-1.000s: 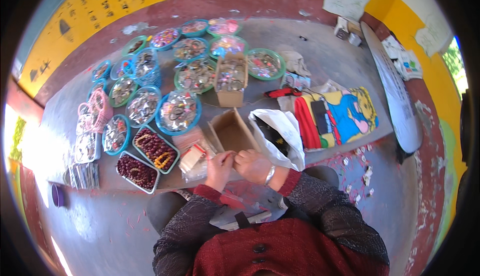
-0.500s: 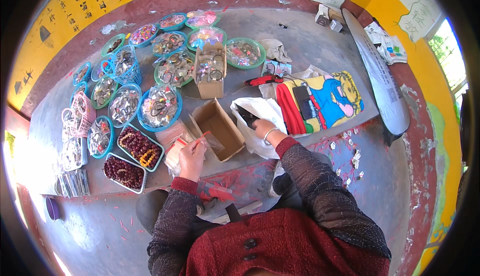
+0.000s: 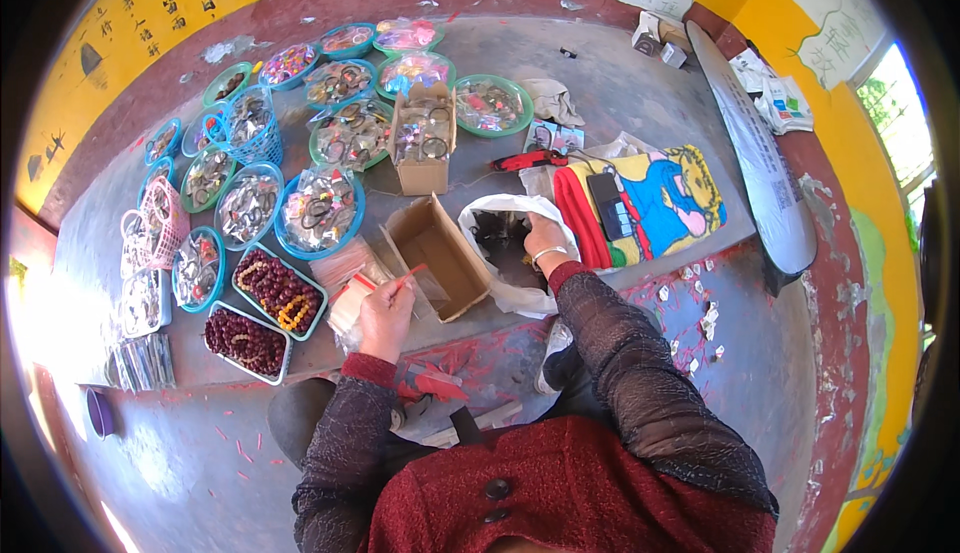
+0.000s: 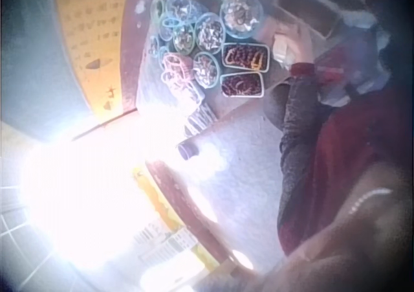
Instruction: The person sits on the floor and organizes small craft items, including beads and hair accessories, into plastic bags and a white paper bag. They handle the items by hand, picking them up from the floor and placing them into containers.
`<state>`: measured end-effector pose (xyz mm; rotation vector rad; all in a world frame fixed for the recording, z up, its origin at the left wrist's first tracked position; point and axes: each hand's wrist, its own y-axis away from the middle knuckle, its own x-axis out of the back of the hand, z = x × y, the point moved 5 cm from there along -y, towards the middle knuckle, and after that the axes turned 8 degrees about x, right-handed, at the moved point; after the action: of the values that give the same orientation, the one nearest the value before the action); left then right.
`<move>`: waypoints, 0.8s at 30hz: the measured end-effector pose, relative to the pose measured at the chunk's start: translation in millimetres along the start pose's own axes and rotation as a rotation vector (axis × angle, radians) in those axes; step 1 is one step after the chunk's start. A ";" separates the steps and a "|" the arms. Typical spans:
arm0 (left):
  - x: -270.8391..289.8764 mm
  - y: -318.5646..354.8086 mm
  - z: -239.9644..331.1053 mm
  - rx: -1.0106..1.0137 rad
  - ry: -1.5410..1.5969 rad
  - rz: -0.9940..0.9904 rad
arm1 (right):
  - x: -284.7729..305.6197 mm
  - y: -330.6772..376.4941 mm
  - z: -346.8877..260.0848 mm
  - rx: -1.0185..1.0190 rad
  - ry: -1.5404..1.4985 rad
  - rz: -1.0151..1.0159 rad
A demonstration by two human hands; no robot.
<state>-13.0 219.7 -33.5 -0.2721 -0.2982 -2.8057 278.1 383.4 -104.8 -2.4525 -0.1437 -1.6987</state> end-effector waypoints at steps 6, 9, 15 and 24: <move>0.0 -1.3 -7.4 -0.062 -0.028 0.035 | -6.0 -19.9 21.0 -0.055 -0.243 0.332; 2.3 -0.1 -1.2 -0.053 -0.062 0.014 | -11.0 -31.3 46.0 -0.138 -0.526 0.365; 1.4 0.8 4.7 0.029 -0.074 -0.064 | -19.6 -27.3 102.5 -0.286 -0.478 0.391; -0.3 3.3 9.3 -0.056 -0.037 -0.017 | -22.9 -8.2 25.2 0.017 -0.008 -0.122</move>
<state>-10.2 218.9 -24.0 -0.3361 -0.2315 -2.8314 291.8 396.3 -134.4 -2.4855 -0.3130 -1.7269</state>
